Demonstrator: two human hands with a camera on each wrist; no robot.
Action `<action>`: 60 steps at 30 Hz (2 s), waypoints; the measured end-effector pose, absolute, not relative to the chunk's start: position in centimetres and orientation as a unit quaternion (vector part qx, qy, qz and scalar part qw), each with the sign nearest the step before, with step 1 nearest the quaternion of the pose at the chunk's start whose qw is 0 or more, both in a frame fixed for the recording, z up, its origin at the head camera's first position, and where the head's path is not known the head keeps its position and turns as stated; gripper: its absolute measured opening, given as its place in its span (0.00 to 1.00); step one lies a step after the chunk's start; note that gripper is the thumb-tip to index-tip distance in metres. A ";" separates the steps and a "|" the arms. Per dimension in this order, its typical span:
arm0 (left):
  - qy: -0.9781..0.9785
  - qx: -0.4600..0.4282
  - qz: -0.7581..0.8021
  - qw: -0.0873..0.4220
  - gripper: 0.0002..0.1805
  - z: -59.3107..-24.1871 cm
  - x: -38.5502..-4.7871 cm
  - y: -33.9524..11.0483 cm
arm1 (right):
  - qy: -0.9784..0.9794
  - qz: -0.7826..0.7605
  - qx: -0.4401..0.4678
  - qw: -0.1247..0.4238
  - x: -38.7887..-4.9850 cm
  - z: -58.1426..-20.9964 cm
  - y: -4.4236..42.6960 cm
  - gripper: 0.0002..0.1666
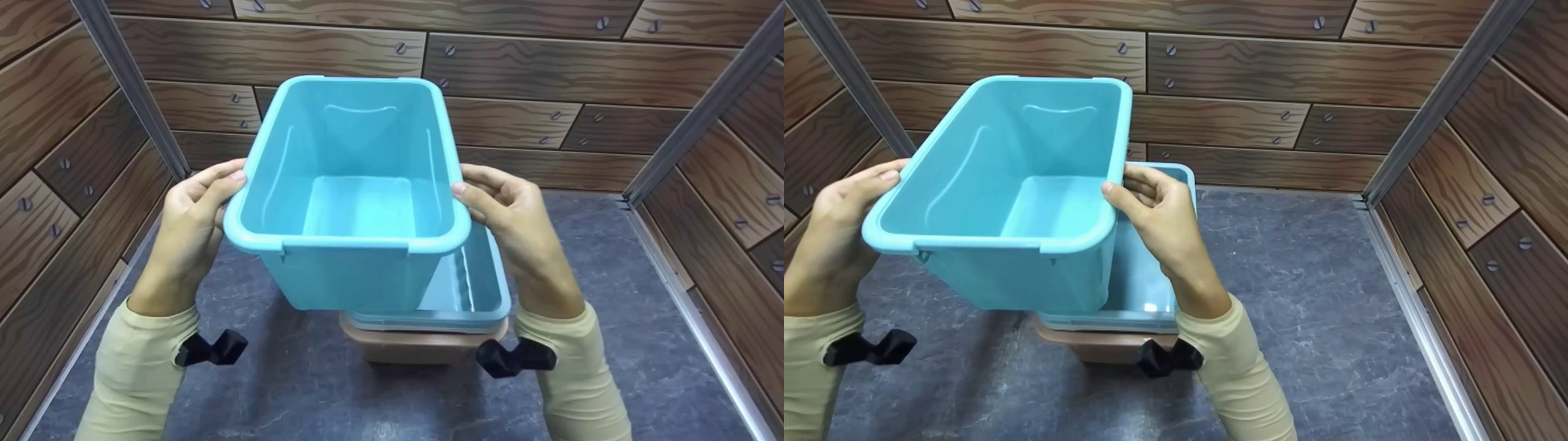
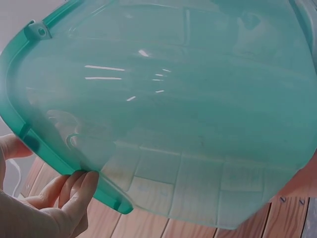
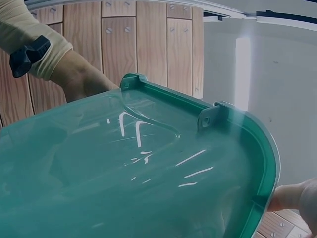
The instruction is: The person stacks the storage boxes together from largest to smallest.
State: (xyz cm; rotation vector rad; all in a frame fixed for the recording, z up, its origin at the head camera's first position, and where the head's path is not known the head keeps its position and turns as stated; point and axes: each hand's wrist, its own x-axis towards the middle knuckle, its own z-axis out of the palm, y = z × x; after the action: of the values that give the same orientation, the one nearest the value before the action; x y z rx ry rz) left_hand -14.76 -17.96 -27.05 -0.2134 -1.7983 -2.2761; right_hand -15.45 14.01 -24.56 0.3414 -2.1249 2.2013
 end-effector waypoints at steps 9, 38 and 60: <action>-0.618 -0.070 -0.775 0.112 0.14 -27.1 -15.2 -17.2 | -0.686 0.719 0.105 0.026 -15.3 -24.5 14.9 0.23; -0.609 -0.079 -0.784 0.096 0.19 -27.2 -15.9 -14.9 | -0.652 0.749 0.106 0.048 -15.6 -24.9 16.9 0.20; -0.614 -0.101 -0.778 0.087 0.19 -27.1 -16.5 -13.6 | -0.629 0.768 0.106 0.061 -15.8 -25.1 18.6 0.12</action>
State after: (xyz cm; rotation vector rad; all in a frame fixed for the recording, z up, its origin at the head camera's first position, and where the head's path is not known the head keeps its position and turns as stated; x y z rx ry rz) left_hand -16.53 -13.65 -27.11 -0.2995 -1.8300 -2.3159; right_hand -15.77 18.60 -25.13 0.3200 -1.9033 2.3221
